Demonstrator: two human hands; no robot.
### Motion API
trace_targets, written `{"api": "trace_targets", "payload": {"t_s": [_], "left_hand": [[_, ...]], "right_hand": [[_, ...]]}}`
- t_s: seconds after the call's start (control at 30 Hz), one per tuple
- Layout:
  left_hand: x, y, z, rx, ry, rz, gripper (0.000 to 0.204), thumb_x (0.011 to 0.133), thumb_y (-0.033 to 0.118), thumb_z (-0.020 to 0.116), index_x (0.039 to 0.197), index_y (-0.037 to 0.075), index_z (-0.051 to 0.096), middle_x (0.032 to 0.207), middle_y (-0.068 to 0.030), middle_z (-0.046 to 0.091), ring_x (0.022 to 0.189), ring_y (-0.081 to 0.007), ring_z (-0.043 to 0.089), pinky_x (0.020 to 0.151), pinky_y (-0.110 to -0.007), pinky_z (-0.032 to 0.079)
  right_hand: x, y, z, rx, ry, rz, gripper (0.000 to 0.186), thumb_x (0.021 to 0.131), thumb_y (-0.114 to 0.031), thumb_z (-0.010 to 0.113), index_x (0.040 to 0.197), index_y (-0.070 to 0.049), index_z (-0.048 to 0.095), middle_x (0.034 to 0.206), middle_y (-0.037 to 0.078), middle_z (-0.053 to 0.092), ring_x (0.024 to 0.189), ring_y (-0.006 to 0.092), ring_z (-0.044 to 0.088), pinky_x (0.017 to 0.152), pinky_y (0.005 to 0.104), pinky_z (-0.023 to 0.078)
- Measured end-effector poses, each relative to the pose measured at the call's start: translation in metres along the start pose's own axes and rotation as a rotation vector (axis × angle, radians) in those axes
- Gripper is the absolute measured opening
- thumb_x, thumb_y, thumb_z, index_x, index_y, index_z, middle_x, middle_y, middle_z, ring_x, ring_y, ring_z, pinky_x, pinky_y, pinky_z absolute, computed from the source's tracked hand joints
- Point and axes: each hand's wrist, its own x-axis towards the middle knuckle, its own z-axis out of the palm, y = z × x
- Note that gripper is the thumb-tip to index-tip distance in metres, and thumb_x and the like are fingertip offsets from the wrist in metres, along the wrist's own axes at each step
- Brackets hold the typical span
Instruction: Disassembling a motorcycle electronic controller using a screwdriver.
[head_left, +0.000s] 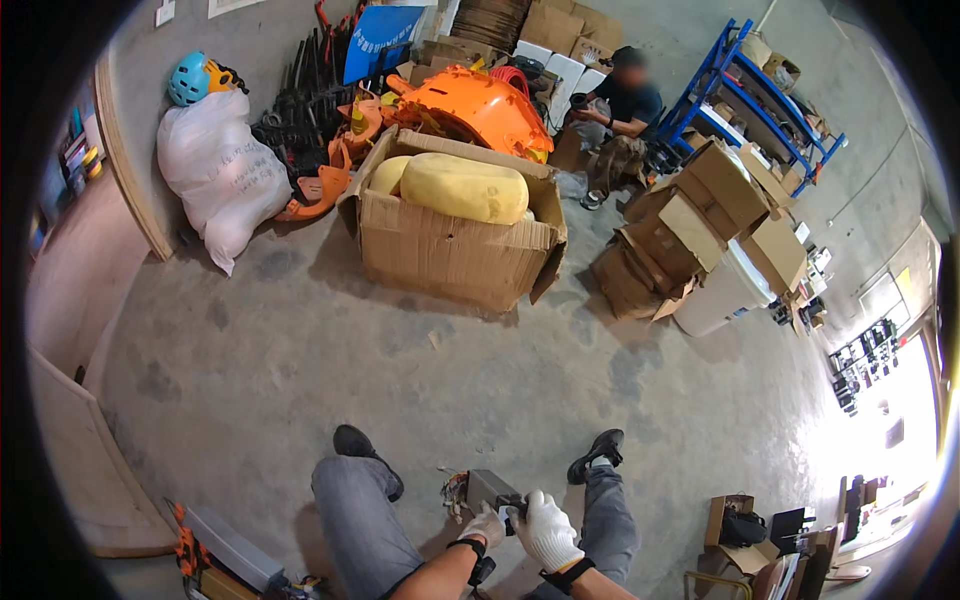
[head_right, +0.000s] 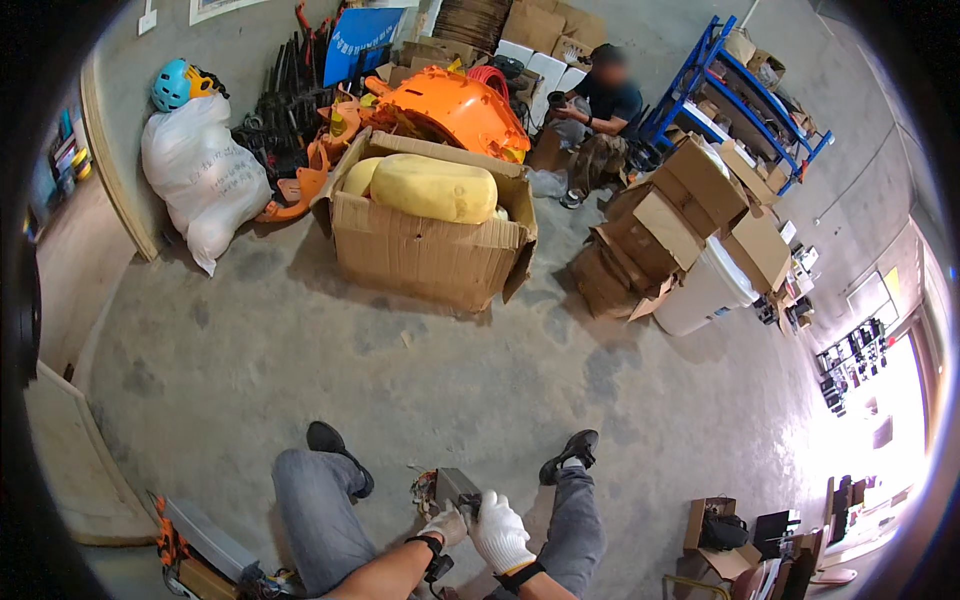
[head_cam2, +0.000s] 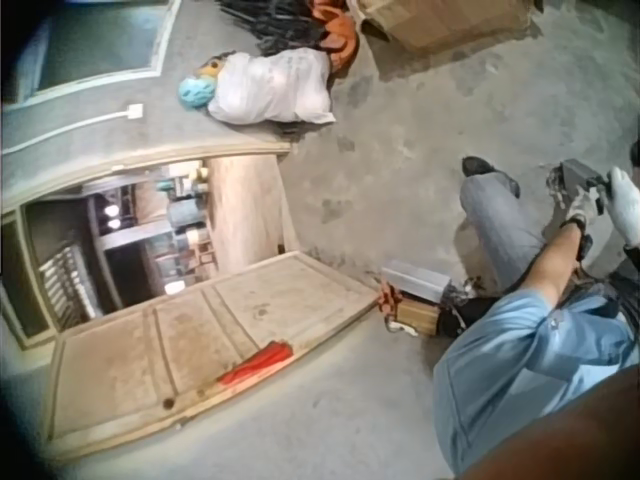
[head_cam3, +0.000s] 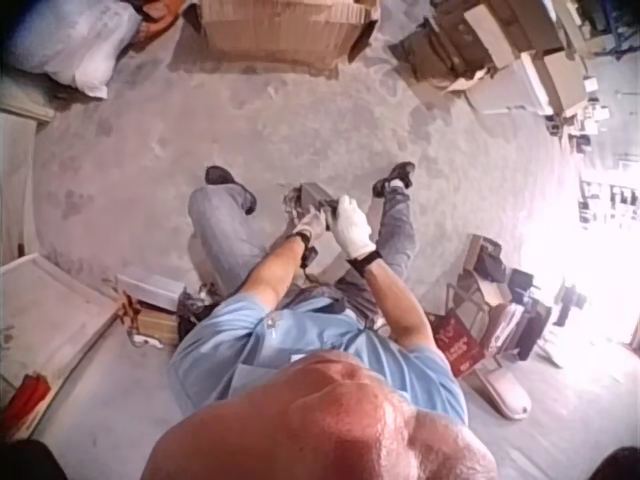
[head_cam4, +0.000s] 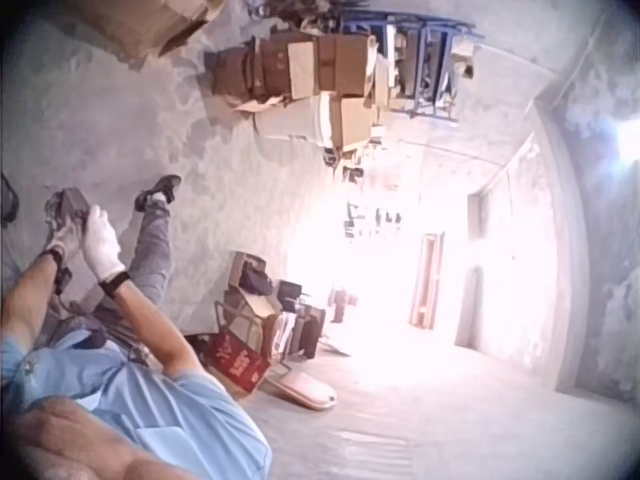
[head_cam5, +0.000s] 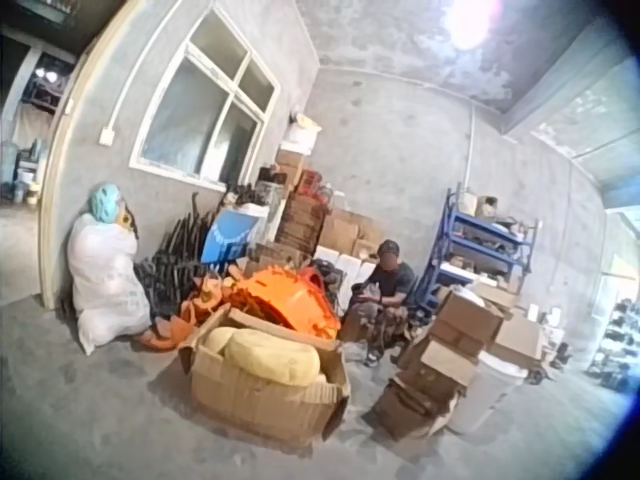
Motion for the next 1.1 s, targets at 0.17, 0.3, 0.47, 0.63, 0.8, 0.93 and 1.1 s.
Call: {"api": "trace_targets", "payload": {"t_s": [0.17,0.3,0.47,0.63,0.8,0.93,1.1], "left_hand": [[-0.031,0.086,-0.025,-0.117,0.012,0.019,0.069,0.1,0.03,0.043,0.151,-0.011,0.021,0.141,-0.0314,0.054,0.131,-0.0428,0.055,0.11,-0.052,0.042],[-0.004,-0.008,0.005,0.075,0.06,0.048,0.072,0.098,0.026,0.044,0.151,-0.014,0.015,0.14,-0.0326,0.054,0.129,-0.0456,0.056,0.107,-0.052,0.045],[0.001,-0.03,0.011,0.055,0.151,0.117,0.08,0.096,0.02,0.047,0.152,-0.016,0.002,0.134,-0.035,0.058,0.125,-0.0443,0.06,0.102,-0.05,0.048],[-0.015,-0.007,0.001,0.16,0.181,0.177,0.079,0.096,0.019,0.049,0.148,-0.02,0.005,0.133,-0.0365,0.058,0.123,-0.0429,0.062,0.101,-0.049,0.049],[-0.027,0.02,-0.012,-0.129,0.114,0.046,0.078,0.098,0.023,0.046,0.147,-0.021,0.004,0.133,-0.0369,0.057,0.123,-0.0409,0.062,0.1,-0.048,0.05],[0.0,-0.041,0.01,-0.02,0.333,0.141,0.078,0.098,0.025,0.045,0.148,-0.019,0.005,0.134,-0.0362,0.057,0.124,-0.0438,0.06,0.101,-0.049,0.049],[-0.028,0.015,-0.011,-0.138,0.122,0.062,0.079,0.098,0.024,0.045,0.152,-0.016,0.004,0.137,-0.0362,0.055,0.127,-0.0459,0.057,0.104,-0.05,0.048]], "right_hand": [[-0.001,0.057,0.004,-0.048,0.051,0.087,0.043,0.092,-0.038,0.069,0.114,-0.002,0.056,0.107,0.025,0.064,0.097,0.0457,0.067,0.08,0.0545,0.055],[0.001,0.0,0.005,-0.011,-0.044,0.015,0.042,0.091,-0.036,0.071,0.11,-0.002,0.055,0.107,0.024,0.064,0.096,0.0444,0.068,0.08,0.0544,0.055],[0.003,0.003,0.005,-0.023,-0.005,-0.07,0.046,0.091,-0.039,0.071,0.11,0.0,0.055,0.103,0.025,0.065,0.088,0.0442,0.07,0.074,0.0521,0.057],[0.003,0.006,0.006,0.0,0.007,-0.042,0.045,0.091,-0.038,0.071,0.109,0.0,0.056,0.103,0.026,0.065,0.088,0.0447,0.069,0.074,0.0524,0.057],[0.004,0.016,0.0,0.013,0.0,0.004,0.045,0.091,-0.038,0.071,0.108,0.001,0.056,0.104,0.026,0.065,0.09,0.0455,0.069,0.075,0.0526,0.057],[-0.003,-0.013,-0.005,0.038,-0.009,-0.121,0.044,0.092,-0.038,0.07,0.108,0.001,0.056,0.103,0.026,0.065,0.09,0.0455,0.069,0.075,0.0526,0.057],[0.002,0.013,0.001,0.022,0.001,-0.027,0.043,0.093,-0.039,0.068,0.107,0.0,0.057,0.103,0.026,0.065,0.09,0.0462,0.069,0.076,0.0539,0.056]]}}
